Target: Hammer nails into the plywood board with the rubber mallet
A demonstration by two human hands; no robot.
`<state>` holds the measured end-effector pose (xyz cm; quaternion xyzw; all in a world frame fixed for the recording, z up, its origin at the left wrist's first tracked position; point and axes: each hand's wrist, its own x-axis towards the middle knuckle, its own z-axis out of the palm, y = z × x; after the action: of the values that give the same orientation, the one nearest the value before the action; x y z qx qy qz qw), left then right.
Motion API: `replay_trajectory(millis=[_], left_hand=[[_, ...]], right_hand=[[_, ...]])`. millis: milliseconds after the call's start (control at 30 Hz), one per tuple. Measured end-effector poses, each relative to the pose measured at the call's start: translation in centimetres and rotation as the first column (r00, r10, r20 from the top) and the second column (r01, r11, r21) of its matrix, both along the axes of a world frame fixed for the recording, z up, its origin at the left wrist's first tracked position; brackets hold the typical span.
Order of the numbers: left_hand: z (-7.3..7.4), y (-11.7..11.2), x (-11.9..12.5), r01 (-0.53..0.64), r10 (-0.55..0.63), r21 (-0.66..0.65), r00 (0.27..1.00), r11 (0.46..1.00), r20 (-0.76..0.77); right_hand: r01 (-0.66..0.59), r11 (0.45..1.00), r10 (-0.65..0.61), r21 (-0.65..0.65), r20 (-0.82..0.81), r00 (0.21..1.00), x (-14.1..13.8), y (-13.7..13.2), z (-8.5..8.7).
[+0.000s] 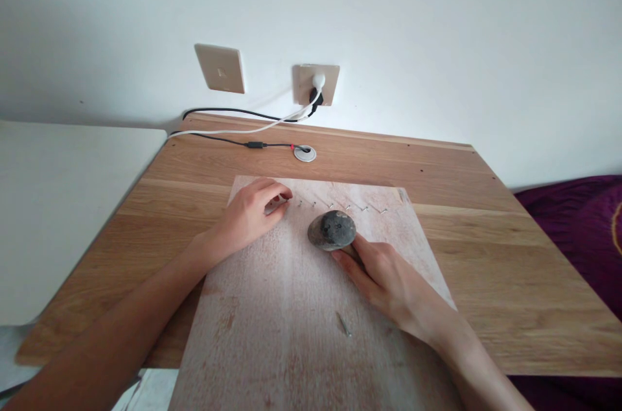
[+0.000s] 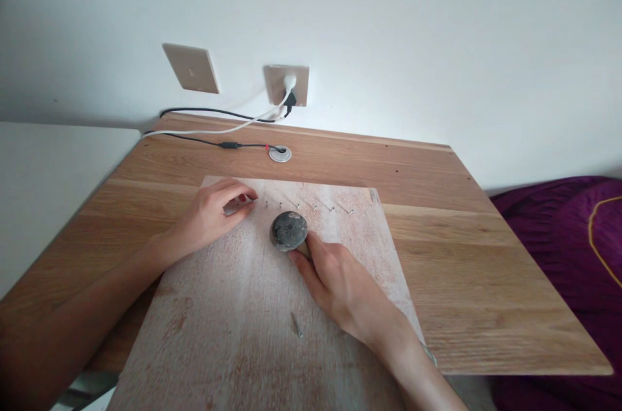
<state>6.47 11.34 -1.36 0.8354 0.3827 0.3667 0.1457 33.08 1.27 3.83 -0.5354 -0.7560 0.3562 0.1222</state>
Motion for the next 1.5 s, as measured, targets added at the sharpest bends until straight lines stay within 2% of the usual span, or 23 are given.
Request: replay_trajectory(millis=[400,1000,1500], left_hand=[[0.29,-0.19,0.01,0.009,-0.008,0.009,1.000,1.000,-0.021],[0.25,-0.07,-0.01,0.004,-0.004,0.005,1.000,1.000,-0.023],[0.29,-0.10,-0.02,-0.014,0.013,-0.044,1.000,0.999,-0.015]], right_hand=[[0.005,1.000,-0.005,0.011,-0.008,1.000,-0.16,0.08,0.40],[0.001,1.000,-0.001,0.014,0.010,1.000,0.04,0.06,0.04],[0.002,1.000,-0.002,0.015,0.013,1.000,-0.12,-0.11,0.47]])
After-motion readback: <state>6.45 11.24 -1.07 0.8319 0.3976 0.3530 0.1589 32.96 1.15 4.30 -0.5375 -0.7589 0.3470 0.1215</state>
